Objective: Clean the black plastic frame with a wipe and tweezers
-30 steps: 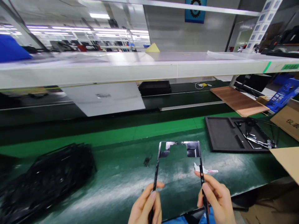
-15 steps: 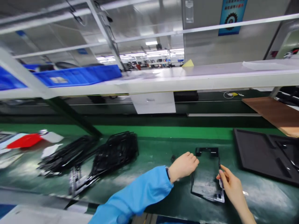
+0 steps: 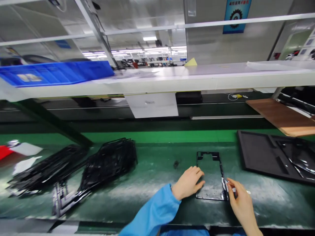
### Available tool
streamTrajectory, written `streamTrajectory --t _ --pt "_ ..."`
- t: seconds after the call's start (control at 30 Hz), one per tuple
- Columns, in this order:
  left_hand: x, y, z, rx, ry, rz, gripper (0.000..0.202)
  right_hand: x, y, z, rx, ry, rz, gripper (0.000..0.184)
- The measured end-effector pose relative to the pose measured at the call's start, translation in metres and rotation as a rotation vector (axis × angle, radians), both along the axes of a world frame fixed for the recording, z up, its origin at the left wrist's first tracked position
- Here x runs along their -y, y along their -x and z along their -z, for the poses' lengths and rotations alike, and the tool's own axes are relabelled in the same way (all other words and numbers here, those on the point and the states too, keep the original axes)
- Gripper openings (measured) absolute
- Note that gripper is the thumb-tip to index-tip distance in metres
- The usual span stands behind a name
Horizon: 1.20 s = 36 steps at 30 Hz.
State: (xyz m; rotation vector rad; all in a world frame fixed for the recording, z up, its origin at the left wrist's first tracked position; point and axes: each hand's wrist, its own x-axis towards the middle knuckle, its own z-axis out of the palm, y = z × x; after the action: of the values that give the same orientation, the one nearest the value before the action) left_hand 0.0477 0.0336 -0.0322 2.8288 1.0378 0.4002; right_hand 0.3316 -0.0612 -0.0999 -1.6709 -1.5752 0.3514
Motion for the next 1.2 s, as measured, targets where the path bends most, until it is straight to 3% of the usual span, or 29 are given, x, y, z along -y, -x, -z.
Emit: streamTrajectory --t 0.13,0.23,0.33,0.5,0.6,0.67,0.77,0.87,0.93,1.07,1.13,1.2 --pt "0.058 0.008 0.031 0.165 0.048 -0.075 0.051 0.012 -0.035 0.007 0.155 -0.093 0.041 0.039" --pt "0.081 0.009 0.057 0.248 0.061 -0.116 0.035 0.014 -0.054 0.017 0.197 -0.100 0.000 0.032" --pt "0.081 0.019 0.071 0.325 0.073 -0.167 0.027 0.013 -0.062 0.022 0.207 -0.106 -0.052 0.032" --pt "0.059 0.046 0.066 0.422 0.075 -0.264 0.028 0.016 -0.065 0.019 0.226 -0.119 -0.009 0.029" --pt "0.056 0.032 0.056 0.481 0.072 -0.269 0.026 0.020 -0.060 0.015 0.236 -0.118 -0.003 0.026" --pt "0.068 0.006 0.049 0.515 0.079 -0.213 0.026 0.023 -0.056 0.013 0.242 -0.125 0.005 0.027" --pt "0.104 -0.035 0.046 0.539 0.086 -0.070 0.029 0.027 -0.051 0.011 0.252 -0.143 0.029 0.034" --pt "0.139 -0.045 0.051 0.544 0.066 -0.052 0.029 0.029 -0.049 0.013 0.343 -0.159 0.066 0.049" --pt "0.153 -0.024 0.056 0.557 0.045 -0.200 0.023 0.028 -0.051 0.015 0.437 -0.171 0.091 0.045" --pt "0.156 0.049 0.063 0.534 0.042 -0.579 0.020 0.024 -0.057 0.017 0.528 -0.181 0.091 0.042" --pt "0.153 0.076 0.066 0.516 0.068 -0.607 0.028 0.024 -0.061 0.018 0.552 -0.187 0.071 0.042" --pt "0.151 0.088 0.069 0.509 0.103 -0.558 0.036 0.026 -0.065 0.019 0.524 -0.178 0.061 0.044"
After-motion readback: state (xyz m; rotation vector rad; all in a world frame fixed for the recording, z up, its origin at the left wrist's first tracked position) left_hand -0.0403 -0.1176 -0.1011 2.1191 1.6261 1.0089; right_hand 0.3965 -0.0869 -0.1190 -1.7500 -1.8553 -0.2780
